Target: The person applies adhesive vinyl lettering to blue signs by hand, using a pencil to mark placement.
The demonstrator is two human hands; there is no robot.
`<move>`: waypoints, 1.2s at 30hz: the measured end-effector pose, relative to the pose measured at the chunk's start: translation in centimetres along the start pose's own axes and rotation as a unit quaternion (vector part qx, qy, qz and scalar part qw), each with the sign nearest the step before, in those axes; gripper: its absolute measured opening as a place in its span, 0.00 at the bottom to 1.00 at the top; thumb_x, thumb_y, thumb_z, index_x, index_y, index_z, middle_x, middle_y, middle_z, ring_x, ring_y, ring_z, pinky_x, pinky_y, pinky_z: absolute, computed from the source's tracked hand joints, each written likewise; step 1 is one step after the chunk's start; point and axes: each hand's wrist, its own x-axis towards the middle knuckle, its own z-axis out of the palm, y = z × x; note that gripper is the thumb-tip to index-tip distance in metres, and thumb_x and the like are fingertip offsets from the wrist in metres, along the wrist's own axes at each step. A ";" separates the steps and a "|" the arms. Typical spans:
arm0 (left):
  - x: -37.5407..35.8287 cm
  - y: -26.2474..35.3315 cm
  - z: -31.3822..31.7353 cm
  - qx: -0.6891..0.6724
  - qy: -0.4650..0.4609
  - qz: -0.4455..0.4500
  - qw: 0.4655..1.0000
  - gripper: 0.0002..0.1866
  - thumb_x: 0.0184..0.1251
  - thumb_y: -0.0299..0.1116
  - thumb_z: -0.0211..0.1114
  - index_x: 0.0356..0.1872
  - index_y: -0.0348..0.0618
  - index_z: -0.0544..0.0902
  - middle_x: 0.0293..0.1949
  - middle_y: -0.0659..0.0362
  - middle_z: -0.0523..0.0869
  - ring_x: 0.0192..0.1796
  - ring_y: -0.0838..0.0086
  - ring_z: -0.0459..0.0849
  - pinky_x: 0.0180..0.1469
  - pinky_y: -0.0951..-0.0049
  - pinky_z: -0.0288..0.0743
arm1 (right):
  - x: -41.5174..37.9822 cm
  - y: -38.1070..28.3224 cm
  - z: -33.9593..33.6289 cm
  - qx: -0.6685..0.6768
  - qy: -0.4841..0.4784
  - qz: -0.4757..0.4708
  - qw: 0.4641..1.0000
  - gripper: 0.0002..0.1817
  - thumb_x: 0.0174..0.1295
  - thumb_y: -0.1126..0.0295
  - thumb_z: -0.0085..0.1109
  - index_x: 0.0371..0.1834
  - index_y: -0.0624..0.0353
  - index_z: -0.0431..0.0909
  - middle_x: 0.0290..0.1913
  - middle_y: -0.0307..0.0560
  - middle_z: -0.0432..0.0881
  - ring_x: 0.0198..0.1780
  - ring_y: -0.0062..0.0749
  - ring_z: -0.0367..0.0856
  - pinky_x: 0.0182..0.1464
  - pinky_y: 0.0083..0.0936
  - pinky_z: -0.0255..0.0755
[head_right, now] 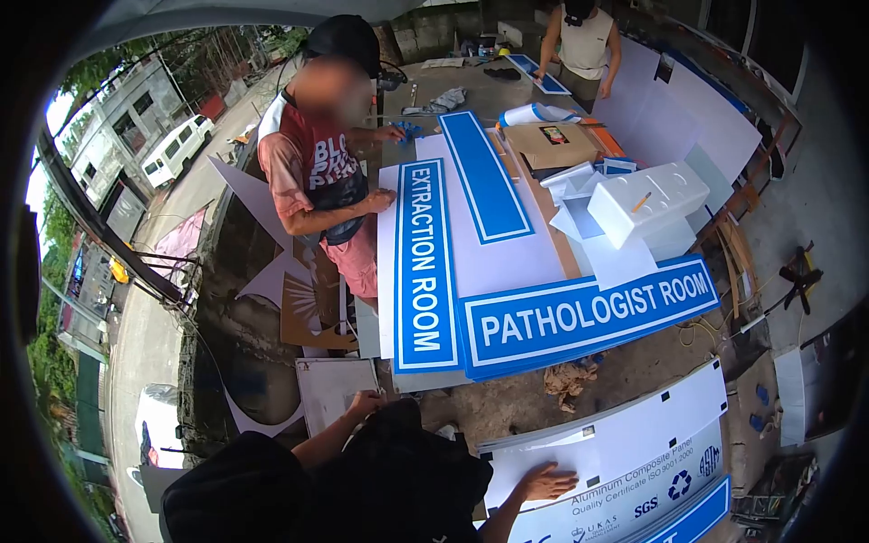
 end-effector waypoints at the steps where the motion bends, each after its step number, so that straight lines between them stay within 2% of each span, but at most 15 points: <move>1: 0.1 -0.4 -0.5 -0.044 0.000 -0.005 0.999 0.08 0.56 0.35 0.71 0.28 0.39 0.87 0.24 0.59 0.85 0.26 0.77 0.83 0.27 0.74 0.76 | 0.0 0.0 0.0 0.003 0.002 -0.001 1.000 0.44 0.72 0.34 0.28 0.77 0.60 0.55 0.76 0.58 0.58 0.76 0.52 0.57 0.70 0.52 0.59; 3: 0.8 -1.0 -1.4 -0.132 -0.002 -0.014 0.991 0.07 0.56 0.32 0.72 0.27 0.39 0.86 0.23 0.60 0.84 0.25 0.76 0.82 0.26 0.74 0.76 | 0.0 0.2 0.1 -0.003 -0.001 -0.004 1.000 0.43 0.72 0.34 0.28 0.77 0.59 0.55 0.76 0.57 0.58 0.76 0.52 0.58 0.69 0.52 0.60; 6: 3.5 -0.2 -4.4 0.021 -0.158 -0.168 0.973 0.06 0.57 0.30 0.73 0.31 0.38 0.86 0.24 0.60 0.84 0.24 0.76 0.83 0.26 0.77 0.78 | 0.0 0.3 -0.3 -0.012 -0.008 -0.003 1.000 0.43 0.72 0.34 0.29 0.77 0.59 0.56 0.76 0.56 0.58 0.75 0.52 0.59 0.69 0.51 0.61; 12: 6.7 3.7 -4.5 0.041 -0.193 -0.107 0.975 0.05 0.59 0.30 0.71 0.29 0.40 0.85 0.24 0.58 0.85 0.22 0.73 0.84 0.22 0.74 0.79 | 0.0 0.2 -0.3 -0.041 -0.003 -0.008 0.999 0.41 0.73 0.36 0.30 0.77 0.57 0.56 0.76 0.55 0.59 0.75 0.51 0.59 0.68 0.50 0.62; 19: 8.4 8.1 -2.0 0.168 -0.377 -0.199 0.889 0.13 0.59 0.47 0.72 0.36 0.50 0.86 0.31 0.63 0.87 0.29 0.75 0.86 0.26 0.79 0.77 | 0.3 1.1 0.2 -0.015 -0.011 -0.006 1.000 0.42 0.72 0.35 0.30 0.78 0.56 0.55 0.76 0.56 0.58 0.75 0.54 0.59 0.67 0.49 0.64; 22: 13.9 9.2 -3.0 0.041 -0.439 -0.201 0.875 0.08 0.64 0.35 0.71 0.38 0.44 0.85 0.33 0.61 0.86 0.31 0.75 0.85 0.31 0.78 0.80 | 2.1 3.5 4.5 0.023 0.096 -0.045 0.994 0.37 0.69 0.43 0.50 0.70 0.62 0.68 0.67 0.61 0.71 0.68 0.53 0.71 0.64 0.45 0.69; 24: 17.9 14.8 -4.6 0.022 -0.389 -0.218 0.895 0.08 0.66 0.34 0.71 0.36 0.41 0.83 0.30 0.60 0.84 0.30 0.76 0.82 0.30 0.79 0.78 | 2.8 6.1 11.5 0.042 0.209 -0.121 0.970 0.41 0.64 0.42 0.59 0.73 0.57 0.62 0.69 0.56 0.71 0.65 0.57 0.74 0.62 0.53 0.71; 26: 23.3 22.5 -7.4 -0.065 -0.372 -0.223 0.899 0.11 0.67 0.37 0.71 0.32 0.41 0.81 0.27 0.59 0.81 0.27 0.75 0.78 0.27 0.78 0.74 | 2.2 3.2 9.5 0.079 0.210 -0.134 0.965 0.40 0.63 0.43 0.60 0.72 0.57 0.63 0.68 0.55 0.72 0.63 0.57 0.75 0.60 0.53 0.71; 28: 25.1 33.3 -10.7 -0.225 -0.193 -0.148 0.944 0.15 0.67 0.42 0.71 0.34 0.40 0.79 0.26 0.57 0.79 0.25 0.74 0.76 0.23 0.76 0.68 | -0.5 -0.1 6.4 0.150 0.200 -0.157 0.956 0.38 0.62 0.46 0.62 0.70 0.56 0.64 0.65 0.54 0.74 0.60 0.56 0.78 0.58 0.53 0.73; 29: 29.0 36.3 -11.2 -0.385 -0.132 0.012 0.913 0.22 0.72 0.50 0.63 0.41 0.38 0.76 0.31 0.53 0.81 0.29 0.70 0.79 0.28 0.75 0.76 | -2.3 -2.2 4.4 0.180 0.167 -0.167 0.955 0.37 0.61 0.48 0.62 0.68 0.56 0.65 0.63 0.54 0.75 0.59 0.55 0.78 0.58 0.52 0.73; 31: 30.7 46.5 -14.1 -0.645 -0.063 0.047 0.760 0.41 0.73 0.59 0.56 0.68 0.30 0.57 0.51 0.39 0.78 0.50 0.55 0.82 0.51 0.64 0.82 | -6.3 -6.0 1.1 0.237 0.084 -0.181 0.951 0.33 0.61 0.51 0.62 0.65 0.57 0.68 0.60 0.54 0.76 0.57 0.53 0.80 0.56 0.49 0.74; 32: 34.8 48.2 -15.4 -0.682 -0.203 0.129 0.690 0.44 0.74 0.58 0.54 0.72 0.31 0.50 0.62 0.36 0.70 0.57 0.51 0.78 0.60 0.56 0.78 | -8.7 -7.9 -0.6 0.271 0.029 -0.187 0.944 0.31 0.61 0.52 0.62 0.63 0.57 0.70 0.58 0.54 0.77 0.55 0.52 0.80 0.56 0.48 0.74; 33: 32.5 52.0 -15.5 -0.663 -0.052 0.127 0.736 0.40 0.78 0.55 0.49 0.73 0.30 0.49 0.65 0.33 0.66 0.63 0.47 0.75 0.66 0.51 0.71 | -10.9 -9.4 -1.6 0.292 -0.026 -0.187 0.937 0.29 0.60 0.54 0.62 0.62 0.58 0.71 0.57 0.54 0.78 0.54 0.51 0.81 0.55 0.47 0.75; 34: 37.4 52.4 -14.9 -0.622 -0.063 0.061 0.778 0.35 0.81 0.50 0.45 0.73 0.31 0.50 0.67 0.33 0.66 0.69 0.44 0.69 0.69 0.50 0.67 | -12.7 -10.3 -2.5 0.309 -0.079 -0.185 0.930 0.27 0.60 0.55 0.61 0.60 0.58 0.73 0.55 0.54 0.79 0.53 0.50 0.82 0.54 0.45 0.75; 36: 37.6 52.0 -14.2 -0.458 -0.127 0.102 0.874 0.28 0.82 0.42 0.43 0.72 0.32 0.55 0.68 0.34 0.68 0.70 0.45 0.69 0.71 0.52 0.66 | -16.2 -12.1 -3.4 0.333 -0.183 -0.175 0.909 0.24 0.60 0.58 0.61 0.57 0.59 0.75 0.52 0.54 0.81 0.51 0.48 0.83 0.53 0.43 0.76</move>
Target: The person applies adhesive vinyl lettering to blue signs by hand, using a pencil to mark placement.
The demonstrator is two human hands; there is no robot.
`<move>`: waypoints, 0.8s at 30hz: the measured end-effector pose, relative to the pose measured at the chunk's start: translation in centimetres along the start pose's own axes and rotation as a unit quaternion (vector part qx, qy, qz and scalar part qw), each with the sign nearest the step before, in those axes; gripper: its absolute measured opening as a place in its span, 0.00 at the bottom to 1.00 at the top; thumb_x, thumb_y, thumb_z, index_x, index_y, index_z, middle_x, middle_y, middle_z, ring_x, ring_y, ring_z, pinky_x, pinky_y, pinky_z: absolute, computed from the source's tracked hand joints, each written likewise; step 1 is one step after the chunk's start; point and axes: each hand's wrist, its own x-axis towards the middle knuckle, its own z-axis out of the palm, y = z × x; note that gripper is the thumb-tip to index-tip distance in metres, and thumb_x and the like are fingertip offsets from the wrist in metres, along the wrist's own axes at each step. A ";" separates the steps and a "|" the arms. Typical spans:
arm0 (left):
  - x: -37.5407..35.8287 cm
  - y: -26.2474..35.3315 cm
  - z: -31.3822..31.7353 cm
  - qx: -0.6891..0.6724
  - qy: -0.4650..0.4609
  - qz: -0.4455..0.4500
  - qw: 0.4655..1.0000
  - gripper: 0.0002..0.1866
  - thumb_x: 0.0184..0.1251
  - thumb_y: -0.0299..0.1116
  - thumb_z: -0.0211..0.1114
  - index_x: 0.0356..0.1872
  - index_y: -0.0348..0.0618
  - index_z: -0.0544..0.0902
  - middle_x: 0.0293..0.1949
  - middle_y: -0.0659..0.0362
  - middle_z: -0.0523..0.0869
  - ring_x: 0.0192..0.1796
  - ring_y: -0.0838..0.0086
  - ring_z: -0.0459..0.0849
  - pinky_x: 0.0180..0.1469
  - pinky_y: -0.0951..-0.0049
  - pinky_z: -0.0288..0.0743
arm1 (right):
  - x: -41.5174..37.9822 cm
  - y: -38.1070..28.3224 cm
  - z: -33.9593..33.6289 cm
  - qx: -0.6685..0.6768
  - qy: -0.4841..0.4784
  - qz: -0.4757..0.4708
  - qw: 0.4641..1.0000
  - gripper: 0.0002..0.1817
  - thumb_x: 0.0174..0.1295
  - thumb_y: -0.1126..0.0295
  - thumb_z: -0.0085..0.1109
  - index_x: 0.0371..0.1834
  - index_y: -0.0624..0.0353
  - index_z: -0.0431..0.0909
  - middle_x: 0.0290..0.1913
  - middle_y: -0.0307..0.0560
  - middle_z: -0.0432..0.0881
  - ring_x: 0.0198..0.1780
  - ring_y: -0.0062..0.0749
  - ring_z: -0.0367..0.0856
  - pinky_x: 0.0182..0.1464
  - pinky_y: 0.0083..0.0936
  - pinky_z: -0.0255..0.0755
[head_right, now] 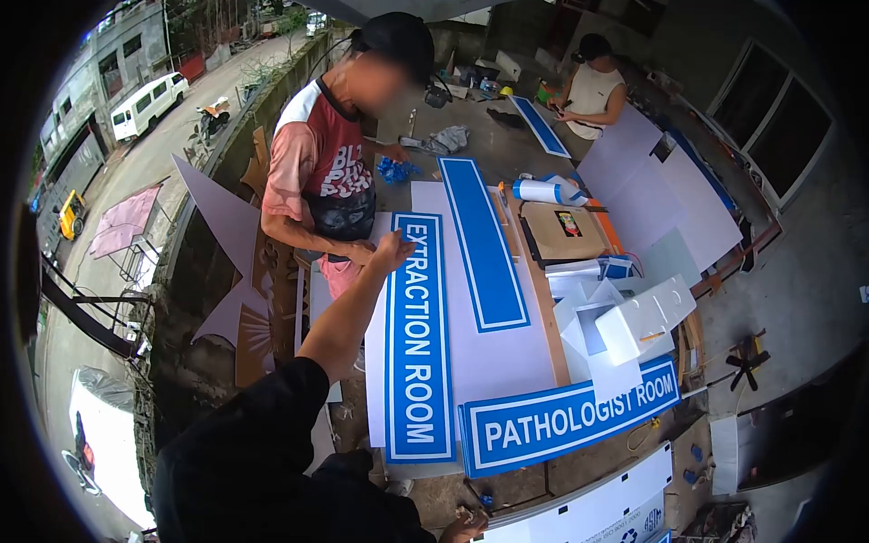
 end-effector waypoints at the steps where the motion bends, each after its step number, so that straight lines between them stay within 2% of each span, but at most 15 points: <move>1: 0.2 -2.1 -0.2 0.092 0.026 0.032 0.995 0.24 0.79 0.40 0.47 0.69 0.37 0.68 0.57 0.42 0.82 0.61 0.55 0.81 0.61 0.60 0.76 | -1.1 -0.9 0.8 0.020 -0.040 0.019 0.999 0.22 0.59 0.60 0.61 0.55 0.59 0.77 0.50 0.54 0.82 0.50 0.47 0.83 0.52 0.41 0.77; 2: -0.5 -4.6 -1.4 0.176 -0.008 0.077 0.981 0.19 0.75 0.36 0.54 0.58 0.34 0.79 0.48 0.47 0.87 0.53 0.59 0.85 0.51 0.64 0.80 | -2.1 -1.7 1.4 0.035 -0.076 0.038 0.996 0.21 0.59 0.61 0.61 0.53 0.59 0.78 0.48 0.55 0.83 0.49 0.45 0.84 0.52 0.40 0.77; 3: -3.5 -5.8 -0.9 0.254 0.023 0.040 0.966 0.14 0.71 0.33 0.59 0.48 0.34 0.85 0.44 0.48 0.87 0.43 0.62 0.87 0.44 0.65 0.81 | -2.9 -2.4 2.0 0.047 -0.106 0.052 0.992 0.19 0.59 0.63 0.61 0.51 0.59 0.80 0.47 0.55 0.84 0.47 0.44 0.85 0.51 0.39 0.78; 4: -4.1 -9.0 -3.0 0.297 0.001 0.040 0.954 0.14 0.68 0.33 0.62 0.49 0.36 0.85 0.42 0.50 0.87 0.40 0.64 0.86 0.43 0.67 0.81 | -3.4 -3.2 2.6 0.061 -0.136 0.068 0.986 0.17 0.59 0.64 0.60 0.50 0.60 0.81 0.45 0.55 0.85 0.46 0.43 0.85 0.50 0.37 0.78; 5: -6.1 -11.4 -4.4 0.379 0.016 0.034 0.925 0.14 0.68 0.32 0.61 0.49 0.36 0.85 0.42 0.50 0.88 0.41 0.63 0.87 0.42 0.69 0.81 | -4.0 -3.6 3.0 0.072 -0.162 0.080 0.981 0.16 0.58 0.66 0.60 0.48 0.60 0.83 0.43 0.55 0.86 0.45 0.42 0.86 0.49 0.36 0.78; 6: -8.6 -13.3 -5.7 0.480 0.044 0.063 0.874 0.15 0.64 0.32 0.63 0.48 0.36 0.85 0.44 0.47 0.88 0.42 0.57 0.87 0.43 0.64 0.81 | -4.4 -4.5 3.6 0.078 -0.184 0.092 0.976 0.15 0.58 0.67 0.60 0.46 0.60 0.84 0.42 0.55 0.87 0.44 0.41 0.87 0.49 0.35 0.79; 8: -10.5 -19.6 -10.8 0.565 0.153 0.122 0.801 0.20 0.56 0.35 0.64 0.48 0.34 0.80 0.47 0.40 0.85 0.49 0.44 0.84 0.51 0.52 0.79 | -4.8 -6.3 4.2 0.078 -0.225 0.084 0.968 0.12 0.57 0.71 0.61 0.43 0.60 0.85 0.38 0.53 0.88 0.40 0.38 0.88 0.45 0.32 0.80; 9: -11.8 -21.5 -12.7 0.591 0.180 0.061 0.784 0.21 0.57 0.34 0.63 0.50 0.32 0.77 0.48 0.38 0.82 0.51 0.42 0.82 0.54 0.51 0.77 | -4.4 -6.4 4.9 0.060 -0.238 0.091 0.965 0.12 0.57 0.70 0.61 0.43 0.61 0.85 0.38 0.53 0.88 0.41 0.37 0.88 0.45 0.32 0.80; 10: -13.0 -23.0 -14.0 0.585 0.212 0.025 0.782 0.21 0.57 0.35 0.63 0.49 0.31 0.76 0.49 0.35 0.80 0.51 0.40 0.81 0.56 0.50 0.76 | -4.4 -6.2 5.4 0.042 -0.250 0.100 0.962 0.12 0.58 0.70 0.61 0.44 0.61 0.85 0.39 0.52 0.87 0.41 0.36 0.88 0.44 0.31 0.79; 13: -16.5 -24.2 -14.7 0.563 0.181 0.005 0.806 0.26 0.60 0.37 0.64 0.56 0.30 0.74 0.55 0.35 0.79 0.55 0.41 0.80 0.59 0.52 0.76 | -3.4 -6.8 7.2 0.194 -0.236 0.138 0.942 0.14 0.60 0.70 0.60 0.46 0.66 0.82 0.36 0.51 0.86 0.40 0.36 0.87 0.42 0.28 0.78; 15: -17.5 -24.6 -14.2 0.542 0.173 -0.036 0.821 0.29 0.61 0.38 0.64 0.60 0.29 0.72 0.57 0.36 0.78 0.57 0.42 0.80 0.60 0.55 0.77 | -2.5 -8.8 7.6 0.191 -0.203 0.140 0.950 0.16 0.60 0.71 0.59 0.49 0.67 0.81 0.37 0.50 0.85 0.37 0.34 0.85 0.40 0.27 0.77; 18: -20.2 -20.3 -9.7 0.398 0.200 -0.177 0.878 0.32 0.64 0.40 0.64 0.64 0.29 0.69 0.60 0.38 0.78 0.60 0.47 0.80 0.61 0.58 0.77 | -0.6 -10.6 8.2 0.287 -0.177 0.199 0.920 0.22 0.64 0.69 0.56 0.61 0.62 0.73 0.45 0.47 0.84 0.41 0.32 0.83 0.43 0.27 0.76; 20: -20.0 -20.6 -9.2 0.343 0.219 -0.202 0.891 0.32 0.65 0.41 0.63 0.64 0.29 0.69 0.60 0.38 0.78 0.60 0.49 0.81 0.61 0.57 0.76 | 1.1 -10.5 9.6 0.334 -0.165 0.232 0.899 0.24 0.66 0.66 0.55 0.65 0.58 0.71 0.48 0.45 0.83 0.45 0.31 0.82 0.44 0.27 0.74; 21: -19.7 -20.7 -9.2 0.334 0.222 -0.209 0.892 0.32 0.65 0.41 0.63 0.64 0.29 0.69 0.60 0.38 0.78 0.60 0.48 0.80 0.62 0.56 0.76 | 1.9 -9.6 10.4 0.346 -0.176 0.223 0.894 0.29 0.67 0.62 0.55 0.70 0.55 0.64 0.50 0.45 0.82 0.46 0.32 0.82 0.44 0.29 0.73; 24: -17.9 -21.7 -9.8 0.283 0.232 -0.219 0.905 0.34 0.64 0.42 0.62 0.66 0.29 0.68 0.61 0.38 0.77 0.61 0.48 0.80 0.63 0.53 0.75 | 2.8 -12.1 10.0 0.362 -0.180 0.308 0.861 0.32 0.68 0.60 0.56 0.74 0.51 0.59 0.55 0.46 0.80 0.49 0.32 0.82 0.43 0.30 0.73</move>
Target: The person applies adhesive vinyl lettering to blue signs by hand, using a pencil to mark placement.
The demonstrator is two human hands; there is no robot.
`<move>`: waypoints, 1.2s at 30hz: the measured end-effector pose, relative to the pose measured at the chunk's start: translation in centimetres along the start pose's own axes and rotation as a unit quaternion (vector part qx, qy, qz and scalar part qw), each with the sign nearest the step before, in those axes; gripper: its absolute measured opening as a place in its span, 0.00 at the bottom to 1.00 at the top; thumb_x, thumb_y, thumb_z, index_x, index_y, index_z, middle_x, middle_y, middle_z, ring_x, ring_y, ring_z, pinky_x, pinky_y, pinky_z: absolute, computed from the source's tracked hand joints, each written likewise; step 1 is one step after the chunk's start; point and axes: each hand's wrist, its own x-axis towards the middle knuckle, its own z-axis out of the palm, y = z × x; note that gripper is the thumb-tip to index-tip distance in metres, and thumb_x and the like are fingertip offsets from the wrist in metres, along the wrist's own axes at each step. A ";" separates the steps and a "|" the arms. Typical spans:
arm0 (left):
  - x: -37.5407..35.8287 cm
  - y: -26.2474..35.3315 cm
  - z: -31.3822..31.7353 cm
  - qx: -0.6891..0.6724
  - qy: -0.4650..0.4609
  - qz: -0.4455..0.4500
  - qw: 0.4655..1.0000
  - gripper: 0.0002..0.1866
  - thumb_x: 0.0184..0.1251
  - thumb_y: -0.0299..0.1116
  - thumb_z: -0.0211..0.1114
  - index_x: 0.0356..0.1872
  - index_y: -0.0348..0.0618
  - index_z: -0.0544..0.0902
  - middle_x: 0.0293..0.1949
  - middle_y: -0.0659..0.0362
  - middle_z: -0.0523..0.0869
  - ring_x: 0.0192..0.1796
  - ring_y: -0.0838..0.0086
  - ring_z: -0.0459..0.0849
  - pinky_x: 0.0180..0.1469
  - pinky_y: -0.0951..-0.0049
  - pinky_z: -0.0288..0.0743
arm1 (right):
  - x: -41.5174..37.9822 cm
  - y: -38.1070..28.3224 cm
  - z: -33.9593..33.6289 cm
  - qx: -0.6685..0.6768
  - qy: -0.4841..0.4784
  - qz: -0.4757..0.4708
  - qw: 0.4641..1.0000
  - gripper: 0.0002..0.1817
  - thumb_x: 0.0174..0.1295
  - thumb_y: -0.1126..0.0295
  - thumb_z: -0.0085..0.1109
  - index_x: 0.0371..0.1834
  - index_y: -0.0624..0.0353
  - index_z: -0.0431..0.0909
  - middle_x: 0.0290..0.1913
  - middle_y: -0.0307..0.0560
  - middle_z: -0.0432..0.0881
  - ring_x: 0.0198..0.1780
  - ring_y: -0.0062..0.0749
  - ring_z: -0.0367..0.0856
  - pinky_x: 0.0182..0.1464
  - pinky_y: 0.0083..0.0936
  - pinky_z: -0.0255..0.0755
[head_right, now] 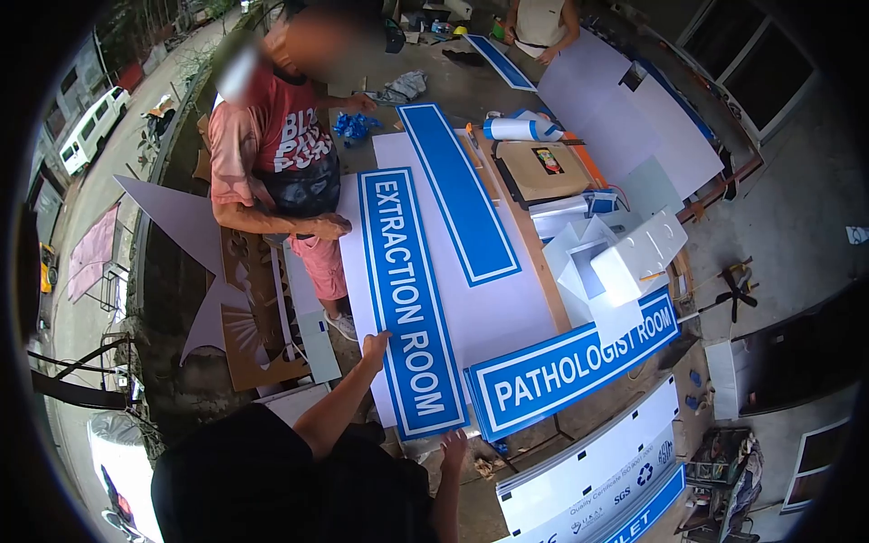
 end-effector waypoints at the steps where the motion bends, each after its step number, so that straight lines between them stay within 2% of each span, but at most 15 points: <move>1: 1.6 -0.4 0.4 -0.021 -0.007 -0.006 1.000 0.34 0.65 0.43 0.62 0.66 0.30 0.68 0.62 0.39 0.77 0.61 0.48 0.79 0.63 0.52 0.75 | 0.8 0.1 0.2 0.016 0.004 0.031 0.999 0.35 0.67 0.62 0.57 0.76 0.48 0.54 0.55 0.45 0.78 0.47 0.30 0.80 0.42 0.29 0.72; 5: 5.3 -2.0 1.0 -0.022 -0.013 -0.032 0.999 0.32 0.65 0.44 0.62 0.66 0.34 0.70 0.63 0.42 0.77 0.63 0.48 0.78 0.64 0.51 0.74 | 1.8 0.9 2.3 0.003 0.062 -0.050 0.997 0.43 0.60 0.73 0.62 0.78 0.52 0.51 0.48 0.48 0.77 0.47 0.31 0.76 0.37 0.28 0.71; 8: 3.7 -1.8 0.9 0.030 0.010 -0.023 0.999 0.32 0.65 0.45 0.62 0.65 0.35 0.71 0.63 0.44 0.77 0.63 0.48 0.78 0.64 0.50 0.74 | 4.1 1.0 3.2 -0.086 0.172 -0.042 0.980 0.48 0.57 0.72 0.65 0.79 0.51 0.47 0.50 0.48 0.75 0.45 0.31 0.75 0.35 0.31 0.70; 12: 1.1 -0.9 -0.1 -0.008 -0.008 -0.004 1.000 0.30 0.69 0.37 0.59 0.65 0.24 0.68 0.63 0.37 0.76 0.61 0.44 0.79 0.63 0.49 0.75 | 1.8 -1.2 3.1 0.139 0.069 0.004 0.988 0.36 0.58 0.61 0.63 0.71 0.49 0.63 0.53 0.46 0.69 0.40 0.29 0.72 0.31 0.26 0.67; 13: 1.1 -1.0 -0.4 0.006 -0.015 0.009 1.000 0.30 0.69 0.37 0.59 0.65 0.23 0.67 0.63 0.36 0.75 0.61 0.44 0.79 0.64 0.49 0.74 | 1.2 -0.8 3.3 0.133 0.067 -0.015 0.989 0.27 0.61 0.56 0.59 0.64 0.48 0.69 0.57 0.42 0.70 0.51 0.32 0.70 0.41 0.30 0.68; 16: 0.6 -0.8 -1.3 -0.048 -0.045 0.000 0.998 0.32 0.68 0.39 0.60 0.65 0.23 0.67 0.63 0.36 0.75 0.61 0.43 0.79 0.64 0.49 0.74 | 0.7 -1.2 3.9 0.145 0.067 0.080 0.984 0.27 0.64 0.53 0.57 0.65 0.47 0.69 0.64 0.41 0.68 0.61 0.36 0.65 0.50 0.36 0.65; 17: -0.1 -0.5 -1.8 -0.032 -0.037 -0.001 0.999 0.34 0.66 0.43 0.61 0.66 0.26 0.68 0.63 0.37 0.76 0.62 0.44 0.78 0.65 0.48 0.71 | -0.3 -1.2 3.9 0.149 0.051 0.088 0.984 0.31 0.66 0.50 0.55 0.70 0.48 0.64 0.71 0.44 0.64 0.67 0.43 0.64 0.57 0.41 0.64; 20: 1.3 -1.4 -2.8 -0.047 -0.003 0.019 0.999 0.34 0.64 0.46 0.63 0.63 0.27 0.72 0.58 0.39 0.80 0.57 0.50 0.82 0.59 0.53 0.75 | -3.0 -1.7 4.9 0.175 0.048 0.128 0.975 0.34 0.67 0.48 0.53 0.72 0.52 0.60 0.73 0.50 0.62 0.71 0.49 0.61 0.63 0.51 0.64; 21: 2.6 -2.0 -3.4 -0.060 -0.019 0.029 0.998 0.35 0.63 0.48 0.63 0.61 0.27 0.74 0.57 0.40 0.81 0.56 0.51 0.82 0.59 0.53 0.74 | -4.4 -2.5 5.6 0.187 0.038 0.117 0.975 0.31 0.71 0.51 0.49 0.70 0.59 0.60 0.70 0.57 0.65 0.71 0.53 0.63 0.66 0.59 0.62; 24: 2.1 -1.4 -5.4 -0.155 -0.115 0.050 0.980 0.33 0.70 0.50 0.58 0.63 0.30 0.73 0.59 0.42 0.80 0.57 0.53 0.82 0.60 0.57 0.75 | -5.1 -1.1 5.4 0.228 -0.055 0.045 0.971 0.30 0.73 0.55 0.48 0.71 0.59 0.57 0.71 0.61 0.62 0.71 0.61 0.64 0.65 0.67 0.63; 25: 3.0 -1.7 -6.0 -0.203 -0.172 0.067 0.962 0.33 0.71 0.51 0.56 0.66 0.32 0.71 0.60 0.42 0.79 0.58 0.53 0.81 0.61 0.57 0.74 | -6.5 -2.3 6.1 0.234 -0.040 0.027 0.971 0.23 0.77 0.60 0.41 0.68 0.64 0.61 0.63 0.60 0.73 0.63 0.57 0.73 0.61 0.64 0.68; 28: 2.3 -0.6 -7.2 -0.280 -0.370 0.134 0.875 0.39 0.72 0.60 0.53 0.70 0.36 0.65 0.63 0.44 0.77 0.62 0.53 0.78 0.64 0.52 0.72 | -11.0 -6.5 6.8 0.173 -0.028 -0.012 0.984 0.21 0.77 0.63 0.43 0.67 0.64 0.63 0.60 0.58 0.76 0.58 0.54 0.78 0.58 0.57 0.75; 29: 1.3 0.5 -7.6 -0.292 -0.366 0.092 0.879 0.41 0.71 0.64 0.52 0.69 0.36 0.65 0.64 0.45 0.77 0.63 0.54 0.77 0.64 0.50 0.71 | -12.6 -8.6 6.9 0.173 0.000 -0.008 0.985 0.19 0.77 0.66 0.44 0.65 0.65 0.66 0.57 0.55 0.78 0.53 0.50 0.82 0.53 0.49 0.81; 32: 1.7 1.9 -8.3 -0.348 -0.397 0.019 0.849 0.46 0.67 0.72 0.47 0.68 0.37 0.67 0.64 0.48 0.76 0.63 0.52 0.76 0.66 0.47 0.68 | -15.6 -11.8 5.3 0.161 0.003 -0.062 0.985 0.17 0.76 0.67 0.46 0.62 0.65 0.69 0.54 0.54 0.80 0.52 0.47 0.83 0.51 0.46 0.82; 36: 2.1 4.1 -6.4 -0.424 -0.468 0.059 0.773 0.53 0.64 0.76 0.46 0.75 0.39 0.60 0.72 0.51 0.68 0.71 0.50 0.67 0.71 0.47 0.61 | -19.1 -15.2 2.2 0.141 0.036 -0.096 0.985 0.16 0.74 0.69 0.49 0.59 0.66 0.72 0.49 0.52 0.81 0.50 0.43 0.84 0.47 0.44 0.83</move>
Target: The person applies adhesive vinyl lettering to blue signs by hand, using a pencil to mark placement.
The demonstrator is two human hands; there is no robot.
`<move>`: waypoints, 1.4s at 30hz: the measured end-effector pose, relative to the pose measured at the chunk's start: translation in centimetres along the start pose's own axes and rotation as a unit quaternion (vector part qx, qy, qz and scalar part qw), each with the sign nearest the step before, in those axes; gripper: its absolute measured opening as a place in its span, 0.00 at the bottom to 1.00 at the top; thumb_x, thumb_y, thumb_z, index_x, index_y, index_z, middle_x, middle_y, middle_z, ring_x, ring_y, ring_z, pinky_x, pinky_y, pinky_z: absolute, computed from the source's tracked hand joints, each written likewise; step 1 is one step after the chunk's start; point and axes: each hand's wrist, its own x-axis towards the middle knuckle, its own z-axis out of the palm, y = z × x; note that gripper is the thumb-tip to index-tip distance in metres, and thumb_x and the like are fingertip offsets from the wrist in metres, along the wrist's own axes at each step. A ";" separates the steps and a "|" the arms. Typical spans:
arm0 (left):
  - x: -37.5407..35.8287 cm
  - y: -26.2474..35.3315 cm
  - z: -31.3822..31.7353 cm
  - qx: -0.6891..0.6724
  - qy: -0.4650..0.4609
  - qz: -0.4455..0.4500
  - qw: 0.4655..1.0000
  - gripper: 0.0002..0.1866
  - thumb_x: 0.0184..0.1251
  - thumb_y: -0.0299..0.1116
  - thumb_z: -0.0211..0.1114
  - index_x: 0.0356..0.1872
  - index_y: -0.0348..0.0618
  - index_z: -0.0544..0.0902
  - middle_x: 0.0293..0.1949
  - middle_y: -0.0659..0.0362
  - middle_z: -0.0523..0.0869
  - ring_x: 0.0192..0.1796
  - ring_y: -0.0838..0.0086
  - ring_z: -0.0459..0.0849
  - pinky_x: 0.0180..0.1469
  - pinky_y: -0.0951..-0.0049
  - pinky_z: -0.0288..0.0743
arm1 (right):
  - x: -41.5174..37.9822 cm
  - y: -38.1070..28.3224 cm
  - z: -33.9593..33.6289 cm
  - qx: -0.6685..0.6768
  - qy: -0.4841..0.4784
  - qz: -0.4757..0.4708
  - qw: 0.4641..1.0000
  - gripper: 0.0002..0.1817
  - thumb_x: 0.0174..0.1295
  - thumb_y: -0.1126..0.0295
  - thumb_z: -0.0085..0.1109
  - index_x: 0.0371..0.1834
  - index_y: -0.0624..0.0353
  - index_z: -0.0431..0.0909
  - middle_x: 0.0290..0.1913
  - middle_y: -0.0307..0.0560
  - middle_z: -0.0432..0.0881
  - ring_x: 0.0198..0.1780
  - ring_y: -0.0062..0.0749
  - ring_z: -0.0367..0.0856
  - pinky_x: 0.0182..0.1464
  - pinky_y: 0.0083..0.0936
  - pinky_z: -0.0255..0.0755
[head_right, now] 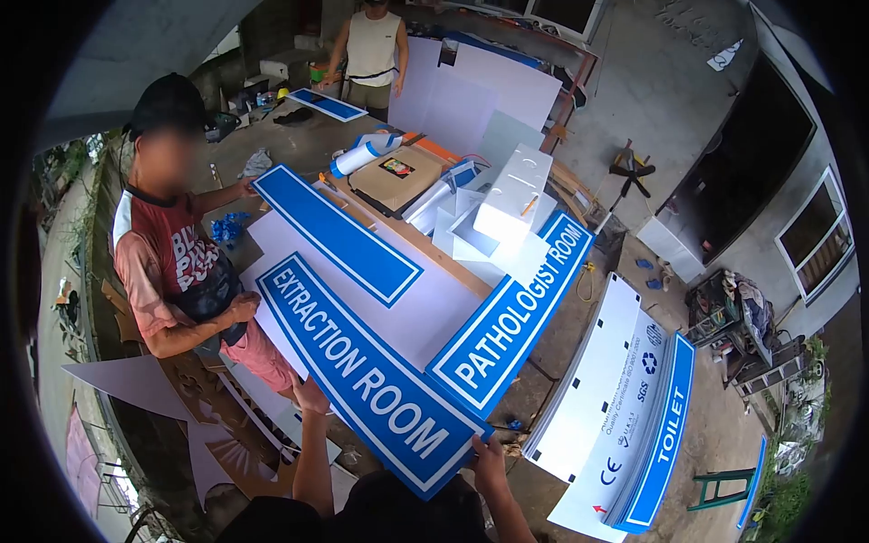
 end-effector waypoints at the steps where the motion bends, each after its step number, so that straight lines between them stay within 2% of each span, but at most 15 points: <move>1: 0.7 0.0 0.2 0.001 0.009 0.001 1.000 0.54 0.62 0.77 0.47 0.76 0.39 0.58 0.74 0.51 0.64 0.72 0.48 0.64 0.71 0.44 0.59 | -0.6 -1.0 -0.6 -0.006 0.012 -0.007 1.000 0.16 0.73 0.69 0.50 0.58 0.66 0.73 0.48 0.52 0.82 0.48 0.42 0.84 0.46 0.43 0.83; 6: 3.0 -1.0 1.8 -0.035 0.054 0.011 0.998 0.51 0.65 0.73 0.49 0.76 0.40 0.57 0.76 0.50 0.61 0.73 0.45 0.63 0.70 0.39 0.59 | -2.9 -4.5 -5.2 -0.048 0.075 -0.036 0.995 0.14 0.71 0.68 0.54 0.52 0.67 0.77 0.40 0.49 0.83 0.40 0.37 0.83 0.40 0.37 0.81; 8: 4.4 -1.1 0.3 -0.002 0.001 -0.021 1.000 0.49 0.66 0.70 0.50 0.76 0.40 0.58 0.75 0.49 0.64 0.71 0.46 0.66 0.69 0.40 0.60 | -3.6 -5.6 -7.4 -0.078 0.098 -0.050 0.991 0.14 0.71 0.67 0.54 0.51 0.68 0.77 0.39 0.49 0.83 0.38 0.37 0.84 0.38 0.35 0.81; 10: 5.1 -1.5 0.8 0.088 -0.012 -0.035 0.995 0.41 0.67 0.57 0.59 0.72 0.38 0.63 0.70 0.46 0.70 0.68 0.44 0.70 0.69 0.39 0.61 | -4.9 -7.4 -8.6 -0.079 0.118 -0.067 0.987 0.16 0.70 0.68 0.54 0.53 0.70 0.77 0.40 0.52 0.84 0.37 0.38 0.84 0.36 0.33 0.80; 13: 3.8 -2.6 2.2 0.167 -0.003 -0.066 0.984 0.38 0.58 0.38 0.70 0.69 0.37 0.67 0.65 0.43 0.76 0.64 0.44 0.73 0.68 0.36 0.62 | -5.8 -9.0 -11.4 -0.070 0.127 -0.075 0.987 0.19 0.69 0.68 0.56 0.55 0.73 0.76 0.43 0.56 0.84 0.39 0.40 0.86 0.43 0.35 0.82; 14: 2.7 -3.5 3.5 0.165 -0.013 -0.061 0.984 0.38 0.58 0.38 0.70 0.69 0.37 0.66 0.64 0.43 0.76 0.64 0.44 0.74 0.68 0.37 0.63 | -6.1 -9.7 -12.1 -0.064 0.123 -0.079 0.987 0.19 0.68 0.69 0.56 0.55 0.74 0.75 0.42 0.56 0.85 0.41 0.41 0.86 0.48 0.35 0.82; 18: -2.0 -8.0 7.6 0.136 -0.043 -0.043 0.989 0.38 0.62 0.37 0.69 0.71 0.37 0.62 0.64 0.45 0.77 0.65 0.50 0.75 0.67 0.42 0.67 | -5.7 -14.4 -16.6 -0.049 0.171 -0.167 0.970 0.20 0.68 0.68 0.55 0.55 0.74 0.75 0.44 0.60 0.86 0.39 0.43 0.87 0.45 0.38 0.83; 20: -5.4 -10.6 10.3 0.115 -0.064 -0.036 0.991 0.39 0.64 0.38 0.67 0.72 0.38 0.60 0.66 0.46 0.75 0.66 0.52 0.74 0.69 0.43 0.66 | -4.6 -16.3 -20.0 0.026 0.235 -0.192 0.953 0.26 0.69 0.57 0.57 0.61 0.68 0.74 0.50 0.63 0.85 0.44 0.46 0.88 0.45 0.42 0.84; 22: -9.9 -13.4 15.5 0.093 -0.045 -0.031 0.994 0.39 0.65 0.38 0.66 0.74 0.39 0.58 0.68 0.47 0.72 0.68 0.53 0.72 0.70 0.45 0.64 | -2.1 -16.5 -22.3 0.105 0.248 -0.224 0.936 0.27 0.69 0.56 0.56 0.61 0.68 0.73 0.50 0.63 0.85 0.44 0.46 0.88 0.45 0.42 0.84; 25: -14.9 -17.4 20.2 0.069 -0.061 -0.048 0.995 0.36 0.71 0.39 0.61 0.75 0.46 0.56 0.70 0.51 0.69 0.70 0.54 0.70 0.71 0.46 0.64 | 5.5 -14.6 -20.7 0.225 0.140 -0.249 0.932 0.28 0.69 0.55 0.56 0.62 0.68 0.73 0.51 0.63 0.84 0.44 0.46 0.88 0.45 0.42 0.84; 29: -18.8 -22.2 22.9 0.063 -0.093 -0.107 0.988 0.34 0.74 0.35 0.60 0.75 0.47 0.55 0.71 0.51 0.68 0.71 0.54 0.68 0.71 0.47 0.65 | 12.9 -7.3 -11.7 0.343 -0.019 -0.172 0.923 0.29 0.69 0.54 0.56 0.62 0.68 0.72 0.51 0.63 0.84 0.44 0.45 0.88 0.44 0.41 0.84; 35: -21.6 -25.5 21.2 0.188 -0.067 -0.142 0.970 0.37 0.72 0.31 0.62 0.76 0.47 0.52 0.73 0.49 0.65 0.74 0.54 0.64 0.71 0.42 0.63 | 12.3 -4.4 -14.4 0.371 -0.060 -0.121 0.919 0.31 0.68 0.52 0.55 0.63 0.67 0.71 0.52 0.63 0.84 0.45 0.45 0.88 0.43 0.41 0.84; 37: -21.8 -24.5 19.6 0.232 -0.112 -0.286 0.923 0.37 0.72 0.30 0.62 0.76 0.45 0.53 0.73 0.47 0.64 0.75 0.53 0.63 0.70 0.42 0.64 | 12.4 -4.6 -15.9 0.376 -0.059 -0.121 0.917 0.31 0.68 0.51 0.55 0.64 0.67 0.71 0.53 0.63 0.83 0.45 0.45 0.88 0.43 0.41 0.85; 39: -21.2 -22.8 16.2 0.301 -0.299 -0.366 0.828 0.35 0.70 0.31 0.64 0.75 0.42 0.58 0.73 0.45 0.65 0.74 0.51 0.66 0.67 0.41 0.68 | 12.6 -5.4 -17.8 0.374 -0.058 -0.127 0.917 0.32 0.68 0.50 0.55 0.64 0.67 0.70 0.53 0.63 0.83 0.45 0.45 0.88 0.43 0.40 0.85; 42: -20.9 -18.4 8.4 0.364 0.005 -0.321 0.874 0.32 0.73 0.40 0.60 0.73 0.40 0.62 0.72 0.44 0.68 0.70 0.48 0.72 0.65 0.40 0.71 | 13.2 -6.2 -19.5 0.387 -0.063 -0.130 0.911 0.33 0.68 0.49 0.55 0.65 0.67 0.70 0.54 0.63 0.83 0.45 0.45 0.88 0.42 0.40 0.85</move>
